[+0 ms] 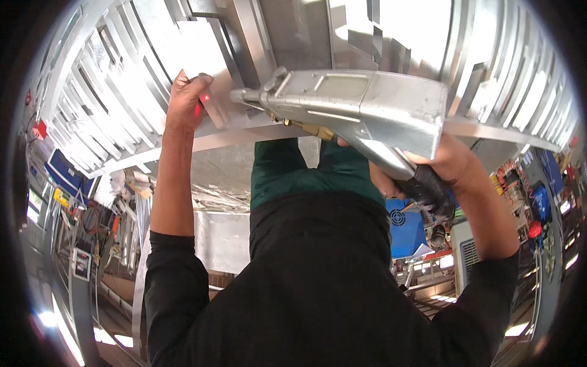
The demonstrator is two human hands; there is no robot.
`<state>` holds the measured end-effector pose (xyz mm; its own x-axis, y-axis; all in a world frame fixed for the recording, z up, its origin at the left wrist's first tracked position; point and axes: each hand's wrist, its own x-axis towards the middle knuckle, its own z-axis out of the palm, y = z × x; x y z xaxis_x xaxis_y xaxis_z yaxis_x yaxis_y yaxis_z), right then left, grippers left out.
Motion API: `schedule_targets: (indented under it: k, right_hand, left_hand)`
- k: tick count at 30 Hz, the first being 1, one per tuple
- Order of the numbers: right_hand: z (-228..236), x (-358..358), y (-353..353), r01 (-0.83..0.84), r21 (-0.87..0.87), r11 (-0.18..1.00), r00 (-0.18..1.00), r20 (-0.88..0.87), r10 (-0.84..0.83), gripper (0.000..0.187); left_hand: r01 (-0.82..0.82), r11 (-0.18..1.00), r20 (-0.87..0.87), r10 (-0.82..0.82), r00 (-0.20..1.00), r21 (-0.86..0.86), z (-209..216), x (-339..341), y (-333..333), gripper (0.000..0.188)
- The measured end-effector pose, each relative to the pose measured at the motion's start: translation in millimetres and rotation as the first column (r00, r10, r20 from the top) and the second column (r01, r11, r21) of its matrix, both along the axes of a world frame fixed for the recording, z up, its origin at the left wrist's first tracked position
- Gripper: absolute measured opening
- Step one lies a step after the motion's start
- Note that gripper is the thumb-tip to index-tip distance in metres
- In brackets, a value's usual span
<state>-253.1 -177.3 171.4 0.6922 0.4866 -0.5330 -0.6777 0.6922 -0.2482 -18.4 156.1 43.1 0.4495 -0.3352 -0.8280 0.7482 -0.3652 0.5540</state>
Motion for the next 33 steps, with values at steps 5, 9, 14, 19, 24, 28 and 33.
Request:
schedule_targets:
  k: [5,9,14,19,24,28,33]
  right_hand:
    - [-5.7,-19.2,6.6,0.212,0.013,0.977,0.958,-0.202,-0.205,0.074]
    - [-11.9,-36.2,9.8,0.253,0.049,0.966,0.929,-0.291,-0.228,0.084]
    - [-15.9,-60.7,49.1,0.288,0.182,0.940,0.941,-0.237,-0.242,0.071]
    - [-28.8,-83.8,104.1,0.329,0.223,0.918,0.944,-0.108,-0.312,0.061]
    - [-35.3,-91.6,160.7,0.448,0.218,0.867,0.893,-0.143,-0.426,0.062]
    - [-34.0,-88.0,194.8,0.544,0.192,0.817,0.838,-0.169,-0.518,0.072]
    - [-20.6,-90.8,215.4,0.665,0.111,0.739,0.739,-0.238,-0.630,0.070]
  left_hand:
    - [-0.019,1.000,-0.073,0.018,0.997,-0.011,3.6,4.4,2.8,0.036]
    - [-0.004,0.999,-0.068,0.007,0.998,0.034,7.2,5.2,3.1,0.039]
    - [0.020,1.000,-0.089,-0.020,0.996,0.004,8.0,7.5,4.8,0.039]
    - [0.063,0.998,-0.088,-0.065,0.994,-0.024,6.5,13.0,6.5,0.035]
    - [0.099,0.989,-0.068,-0.107,0.992,-0.113,4.0,17.1,4.5,0.026]
    - [0.045,0.998,0.064,-0.043,0.997,-0.037,1.5,10.4,-1.1,0.020]
    - [0.066,0.998,0.100,-0.063,0.993,-0.026,-0.2,13.4,-5.3,0.022]
